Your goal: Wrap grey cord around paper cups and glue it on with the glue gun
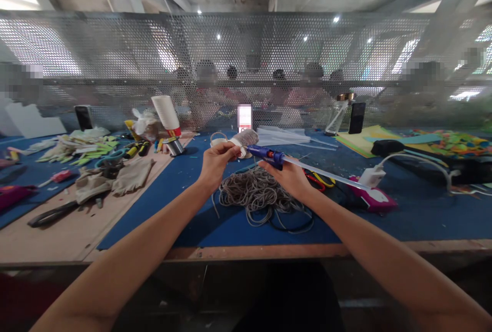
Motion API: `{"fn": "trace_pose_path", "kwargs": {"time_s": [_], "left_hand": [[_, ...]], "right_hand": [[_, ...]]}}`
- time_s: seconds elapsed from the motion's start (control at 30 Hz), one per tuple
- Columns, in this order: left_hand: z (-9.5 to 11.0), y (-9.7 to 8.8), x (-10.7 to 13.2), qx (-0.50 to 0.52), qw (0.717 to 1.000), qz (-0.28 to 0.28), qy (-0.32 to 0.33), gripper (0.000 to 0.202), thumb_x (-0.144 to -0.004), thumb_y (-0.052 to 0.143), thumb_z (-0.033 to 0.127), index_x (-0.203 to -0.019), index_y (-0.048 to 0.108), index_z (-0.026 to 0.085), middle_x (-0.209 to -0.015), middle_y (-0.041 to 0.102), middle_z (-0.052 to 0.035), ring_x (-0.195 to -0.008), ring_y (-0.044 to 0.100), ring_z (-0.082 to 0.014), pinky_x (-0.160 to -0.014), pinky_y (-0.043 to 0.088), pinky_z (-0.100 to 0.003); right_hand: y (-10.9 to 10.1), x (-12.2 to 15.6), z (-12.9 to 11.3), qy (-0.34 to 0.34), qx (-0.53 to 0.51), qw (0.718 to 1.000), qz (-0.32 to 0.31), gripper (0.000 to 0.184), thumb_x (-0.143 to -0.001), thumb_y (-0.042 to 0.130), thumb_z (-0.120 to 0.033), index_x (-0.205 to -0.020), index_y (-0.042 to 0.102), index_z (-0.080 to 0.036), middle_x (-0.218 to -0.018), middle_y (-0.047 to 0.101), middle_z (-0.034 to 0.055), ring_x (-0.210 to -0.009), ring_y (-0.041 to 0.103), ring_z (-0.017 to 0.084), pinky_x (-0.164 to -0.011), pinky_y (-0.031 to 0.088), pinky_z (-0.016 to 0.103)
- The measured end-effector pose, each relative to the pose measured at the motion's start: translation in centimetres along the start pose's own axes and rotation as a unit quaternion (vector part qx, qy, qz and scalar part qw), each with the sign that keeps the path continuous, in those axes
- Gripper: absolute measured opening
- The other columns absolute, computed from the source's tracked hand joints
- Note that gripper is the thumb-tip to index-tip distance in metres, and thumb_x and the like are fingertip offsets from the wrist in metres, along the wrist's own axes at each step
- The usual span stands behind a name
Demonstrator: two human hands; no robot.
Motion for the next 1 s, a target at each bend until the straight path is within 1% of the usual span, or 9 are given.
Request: {"fn": "trace_pose_path", "kwargs": {"time_s": [0.23,0.37,0.5,0.67,0.87,1.0], "left_hand": [[-0.18,-0.12,-0.04,0.003,1.0,0.003,-0.003,0.022,-0.066,0.089,0.033,-0.077,0.078,0.017,-0.073,0.073,-0.0036,-0.071,0.065,-0.0139,-0.07,0.051,-0.028],[-0.24,-0.2,-0.11,-0.001,1.0,0.006,-0.002,0.021,-0.067,0.088,0.032,-0.077,0.078,0.017,-0.073,0.073,-0.0034,-0.07,0.064,-0.0134,-0.07,0.05,-0.028],[-0.19,-0.13,-0.11,0.002,1.0,0.005,0.0,0.021,-0.066,0.088,0.033,-0.076,0.078,0.017,-0.072,0.073,-0.0029,-0.07,0.064,-0.0133,-0.07,0.05,-0.028],[-0.07,-0.12,0.01,0.002,1.0,0.005,-0.003,0.022,-0.068,0.088,0.033,-0.077,0.077,0.017,-0.073,0.073,-0.0033,-0.07,0.065,-0.0133,-0.07,0.049,-0.027],[0.01,-0.2,0.07,0.002,1.0,0.008,-0.005,0.016,-0.071,0.086,0.029,-0.077,0.077,0.016,-0.073,0.072,-0.0047,-0.07,0.064,-0.0133,-0.07,0.049,-0.028],[-0.03,-0.19,0.05,0.009,1.0,0.009,-0.009,0.015,-0.072,0.086,0.029,-0.076,0.077,0.017,-0.072,0.071,-0.0046,-0.07,0.064,-0.0139,-0.068,0.049,-0.028]], "right_hand": [[0.12,-0.05,0.2,0.003,0.004,1.0,0.004,0.047,-0.093,0.061,-0.068,-0.096,0.073,-0.023,-0.082,0.074,0.0065,-0.076,0.068,0.025,-0.069,0.047,0.033],[0.1,-0.06,0.2,0.006,0.008,1.0,-0.001,0.048,-0.093,0.06,-0.069,-0.095,0.073,-0.023,-0.079,0.073,0.0062,-0.072,0.067,0.025,-0.067,0.047,0.033],[0.05,-0.02,0.21,0.011,0.003,1.0,-0.005,0.049,-0.093,0.06,-0.069,-0.098,0.074,-0.023,-0.082,0.075,0.0068,-0.075,0.068,0.026,-0.067,0.047,0.033],[0.12,-0.03,0.25,0.013,0.006,1.0,-0.007,0.047,-0.093,0.061,-0.068,-0.099,0.075,-0.023,-0.084,0.076,0.0075,-0.076,0.07,0.026,-0.068,0.049,0.033],[0.06,0.0,0.19,0.011,0.006,1.0,-0.004,0.045,-0.094,0.062,-0.066,-0.098,0.075,-0.023,-0.084,0.076,0.0077,-0.076,0.069,0.026,-0.069,0.049,0.034],[0.06,0.02,0.11,0.009,0.004,1.0,-0.006,0.044,-0.094,0.062,-0.065,-0.099,0.075,-0.023,-0.085,0.076,0.0073,-0.078,0.07,0.026,-0.069,0.049,0.034]]}}
Point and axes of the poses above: each hand's wrist, its own x-axis away from the middle knuckle, its own y-axis out of the palm, z = x × y, the point moved 8 cm from there along -x, towards the middle knuckle
